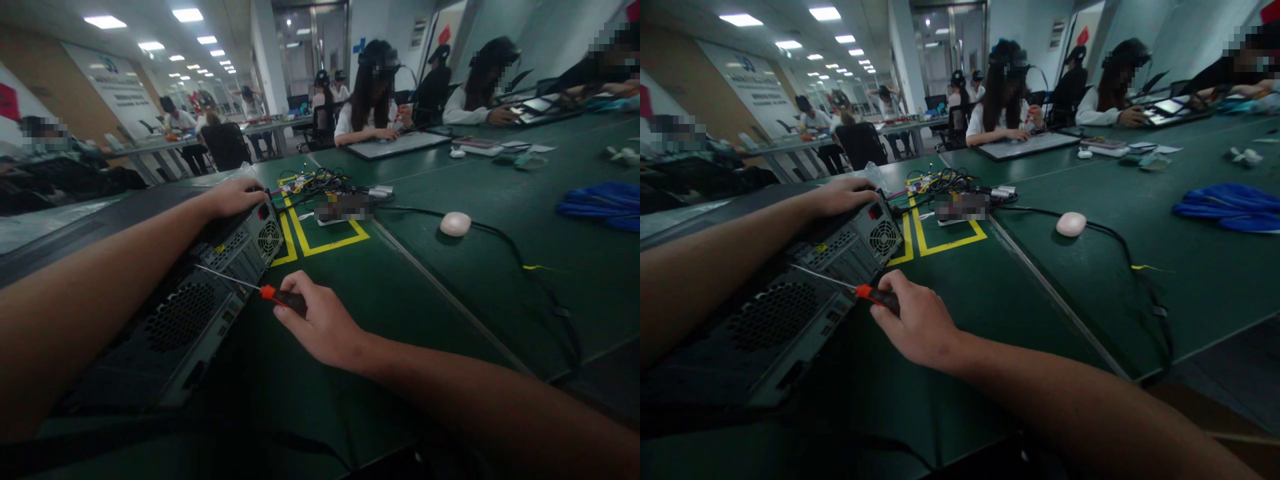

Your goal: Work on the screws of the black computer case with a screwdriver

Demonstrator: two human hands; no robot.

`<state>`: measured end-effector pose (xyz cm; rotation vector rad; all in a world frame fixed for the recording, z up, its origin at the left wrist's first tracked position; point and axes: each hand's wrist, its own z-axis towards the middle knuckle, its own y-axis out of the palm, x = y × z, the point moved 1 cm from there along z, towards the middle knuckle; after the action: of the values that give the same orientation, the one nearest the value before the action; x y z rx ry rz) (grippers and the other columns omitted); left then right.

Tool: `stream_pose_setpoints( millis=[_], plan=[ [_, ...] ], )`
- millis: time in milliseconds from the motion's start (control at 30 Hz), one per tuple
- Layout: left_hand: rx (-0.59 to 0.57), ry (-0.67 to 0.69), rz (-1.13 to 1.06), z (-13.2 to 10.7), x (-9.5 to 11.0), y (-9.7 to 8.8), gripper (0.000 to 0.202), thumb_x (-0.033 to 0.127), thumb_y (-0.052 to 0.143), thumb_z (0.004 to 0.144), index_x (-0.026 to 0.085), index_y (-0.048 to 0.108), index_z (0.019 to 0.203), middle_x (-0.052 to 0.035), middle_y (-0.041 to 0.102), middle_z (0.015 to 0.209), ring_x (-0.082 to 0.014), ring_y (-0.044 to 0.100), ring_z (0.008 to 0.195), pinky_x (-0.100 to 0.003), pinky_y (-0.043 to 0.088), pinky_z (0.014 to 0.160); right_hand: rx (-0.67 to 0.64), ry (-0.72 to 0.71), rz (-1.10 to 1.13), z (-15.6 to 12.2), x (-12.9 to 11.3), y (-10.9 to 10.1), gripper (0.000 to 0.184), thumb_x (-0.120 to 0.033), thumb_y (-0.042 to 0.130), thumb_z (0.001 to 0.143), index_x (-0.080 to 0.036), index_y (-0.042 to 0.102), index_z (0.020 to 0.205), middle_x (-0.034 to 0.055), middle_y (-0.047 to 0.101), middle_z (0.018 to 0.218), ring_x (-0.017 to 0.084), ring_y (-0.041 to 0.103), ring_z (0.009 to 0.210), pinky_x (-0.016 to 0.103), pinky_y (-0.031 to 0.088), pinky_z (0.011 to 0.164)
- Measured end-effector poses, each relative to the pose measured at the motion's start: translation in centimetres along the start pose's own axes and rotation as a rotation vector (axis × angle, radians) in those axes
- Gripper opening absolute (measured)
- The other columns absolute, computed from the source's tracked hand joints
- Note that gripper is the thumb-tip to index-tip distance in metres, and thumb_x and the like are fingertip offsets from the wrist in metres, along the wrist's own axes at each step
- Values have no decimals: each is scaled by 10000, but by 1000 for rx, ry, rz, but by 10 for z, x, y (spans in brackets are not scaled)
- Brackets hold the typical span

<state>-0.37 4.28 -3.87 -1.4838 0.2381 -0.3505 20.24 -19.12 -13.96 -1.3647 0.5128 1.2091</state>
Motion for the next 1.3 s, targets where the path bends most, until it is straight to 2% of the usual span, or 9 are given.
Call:
stream_pose_setpoints(
  millis=[133,300,500,800,1033,1200,1300],
  plan=[
    [-2,35,-8,-1,1,0,681,579,407,929,134,681,1365,-160,680,1414,-335,606,1332,-393,447,1152,-4,7,0,0,-1,-1,144,-282,642,962,-249,569,1082,-17,661,857,177,603,729,298,379,657],
    [10,19,-25,0,0,1,640,604,432,901,221,708,1333,-109,703,1388,-331,614,1333,-398,462,1146,-3,0,2,0,0,0,139,-316,644,976,-244,580,1076,-14,661,852,177,592,730,302,383,668],
    [5,8,-3,2,-4,2,705,631,426,887,181,698,1357,-124,694,1398,-342,613,1335,-379,471,1134,5,-2,9,0,0,0,142,-343,621,1000,-236,596,1089,4,684,901,179,600,758,307,404,694],
    [22,13,-10,0,-1,2,730,643,403,869,197,711,1359,-102,703,1388,-308,637,1302,-339,472,1139,28,-65,-3,0,1,-1,133,-340,608,1031,-217,636,1070,12,693,939,176,611,822,308,414,744],
    [26,19,-20,1,-2,2,673,630,430,881,220,716,1332,-103,708,1392,-320,633,1308,-378,459,1160,12,-125,-17,3,5,0,262,-351,499,1110,-199,709,1075,17,673,914,168,610,848,303,410,767],
    [31,23,-28,1,-3,3,721,647,420,866,189,721,1335,-120,710,1376,-325,636,1308,-358,466,1150,5,-36,40,2,3,0,218,-386,482,1100,-223,613,1162,-15,632,820,162,567,720,291,372,667],
    [33,19,-34,0,-3,3,709,654,419,872,214,725,1338,-106,717,1365,-334,633,1310,-366,474,1142,12,4,51,1,-1,-1,185,-399,605,1022,-237,558,1098,-24,617,808,168,556,707,294,370,653]
  ],
)
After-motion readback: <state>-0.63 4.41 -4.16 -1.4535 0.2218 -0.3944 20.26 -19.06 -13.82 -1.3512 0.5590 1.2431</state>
